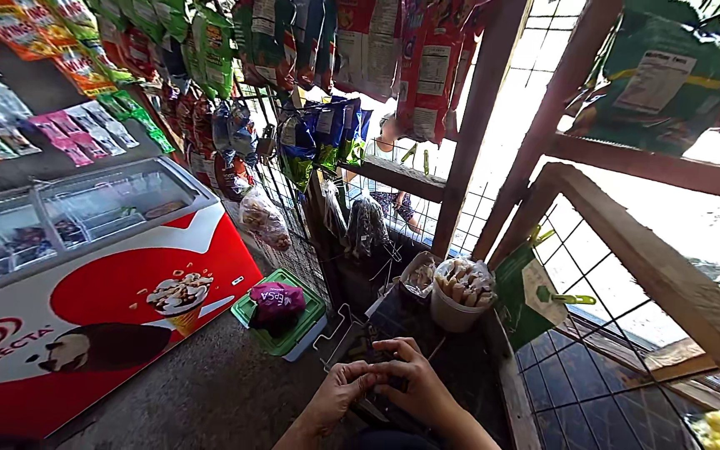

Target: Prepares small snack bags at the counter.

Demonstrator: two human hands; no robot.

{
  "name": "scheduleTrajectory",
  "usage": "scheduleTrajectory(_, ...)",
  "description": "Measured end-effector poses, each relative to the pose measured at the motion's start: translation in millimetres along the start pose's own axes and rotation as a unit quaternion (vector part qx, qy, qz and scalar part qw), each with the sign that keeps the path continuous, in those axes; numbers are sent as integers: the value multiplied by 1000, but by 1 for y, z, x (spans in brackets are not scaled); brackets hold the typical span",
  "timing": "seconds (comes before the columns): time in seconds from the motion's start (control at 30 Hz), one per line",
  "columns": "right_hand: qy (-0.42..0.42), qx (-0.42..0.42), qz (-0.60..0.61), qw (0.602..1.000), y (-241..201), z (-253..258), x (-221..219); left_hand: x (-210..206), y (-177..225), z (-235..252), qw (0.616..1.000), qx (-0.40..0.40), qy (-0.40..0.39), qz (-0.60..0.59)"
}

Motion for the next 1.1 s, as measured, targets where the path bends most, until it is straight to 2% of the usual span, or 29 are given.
scheduleTrajectory(0.13,26,31,-82,996,2,-1,-5,3,-1,0,1000,6,21,-16)
scheduleTrajectory(0.27,86,74,-221,969,-2,-4,-8,4,0,0,999,-3,33,-6)
scheduleTrajectory(0.37,104,92,-266,954,-5,-5,-9,3,0,2,999,-19,34,-1)
scheduleTrajectory(0.67,165,44,-265,949,-9,-6,-1,-4,14,9,997,-51,42,32)
scheduleTrajectory(0.73,163,29,-251,954,-9,-7,1,-4,12,9,998,-49,39,22)
scheduleTrajectory(1.1,132,60,-290,946,-12,-6,-8,0,9,3,999,-15,21,25)
Point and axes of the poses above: each hand's wrist, its own z-axis towards the middle knuckle, its own x-axis out of the back of the hand, y = z × x, the point moved 5 cm from there along z, towards the middle knuckle, and after that the axes turned 14 degrees about -y, right-handed, at the moved point
